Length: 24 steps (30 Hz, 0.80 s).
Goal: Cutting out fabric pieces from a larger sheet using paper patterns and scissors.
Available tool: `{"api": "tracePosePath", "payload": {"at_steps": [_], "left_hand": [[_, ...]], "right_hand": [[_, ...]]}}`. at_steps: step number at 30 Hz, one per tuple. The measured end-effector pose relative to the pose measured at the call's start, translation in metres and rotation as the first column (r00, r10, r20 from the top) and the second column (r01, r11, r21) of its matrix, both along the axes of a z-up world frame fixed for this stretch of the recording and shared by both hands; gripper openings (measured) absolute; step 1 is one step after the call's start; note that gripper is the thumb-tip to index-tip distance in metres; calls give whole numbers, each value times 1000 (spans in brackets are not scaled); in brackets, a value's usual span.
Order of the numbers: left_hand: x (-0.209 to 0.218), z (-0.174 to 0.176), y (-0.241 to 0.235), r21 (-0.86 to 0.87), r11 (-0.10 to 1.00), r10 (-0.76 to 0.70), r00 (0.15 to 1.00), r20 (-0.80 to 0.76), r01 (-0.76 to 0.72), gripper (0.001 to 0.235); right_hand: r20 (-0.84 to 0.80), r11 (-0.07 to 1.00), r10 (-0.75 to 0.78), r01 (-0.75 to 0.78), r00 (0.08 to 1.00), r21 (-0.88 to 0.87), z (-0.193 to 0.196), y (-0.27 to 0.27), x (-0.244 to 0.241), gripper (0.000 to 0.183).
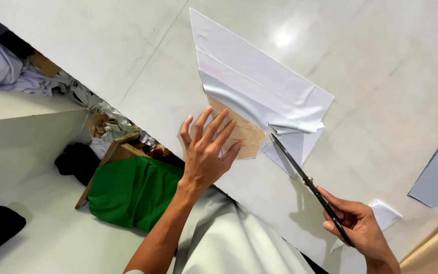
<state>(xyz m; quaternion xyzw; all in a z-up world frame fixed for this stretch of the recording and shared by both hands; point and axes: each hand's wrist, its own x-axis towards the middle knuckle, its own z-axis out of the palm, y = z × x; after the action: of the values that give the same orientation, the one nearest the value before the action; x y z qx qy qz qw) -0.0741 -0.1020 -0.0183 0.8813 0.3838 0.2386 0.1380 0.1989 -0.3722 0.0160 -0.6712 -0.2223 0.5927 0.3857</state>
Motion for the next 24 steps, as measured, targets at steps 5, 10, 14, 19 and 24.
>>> {"api": "tracePosePath", "payload": {"at_steps": [5,10,14,19,24], "left_hand": [[1,-3,1,-2,1000,11,1000,16,-11,32],[0,-6,2,-22,999,31,999,44,-31,31],[-1,-6,4,-23,999,36,998,43,-35,31],[-2,-5,5,-18,1000,27,999,44,-26,32],[-2,-7,7,-13,1000,22,998,59,-22,32]], "right_hand": [[-67,997,75,-74,995,21,5,25,12,70],[-116,980,169,-154,979,126,-15,33,25,73],[-97,978,189,-178,977,110,-21,41,28,74],[-104,976,211,-205,972,68,-21,55,32,75],[-111,974,222,-216,969,64,-24,60,41,72]]}}
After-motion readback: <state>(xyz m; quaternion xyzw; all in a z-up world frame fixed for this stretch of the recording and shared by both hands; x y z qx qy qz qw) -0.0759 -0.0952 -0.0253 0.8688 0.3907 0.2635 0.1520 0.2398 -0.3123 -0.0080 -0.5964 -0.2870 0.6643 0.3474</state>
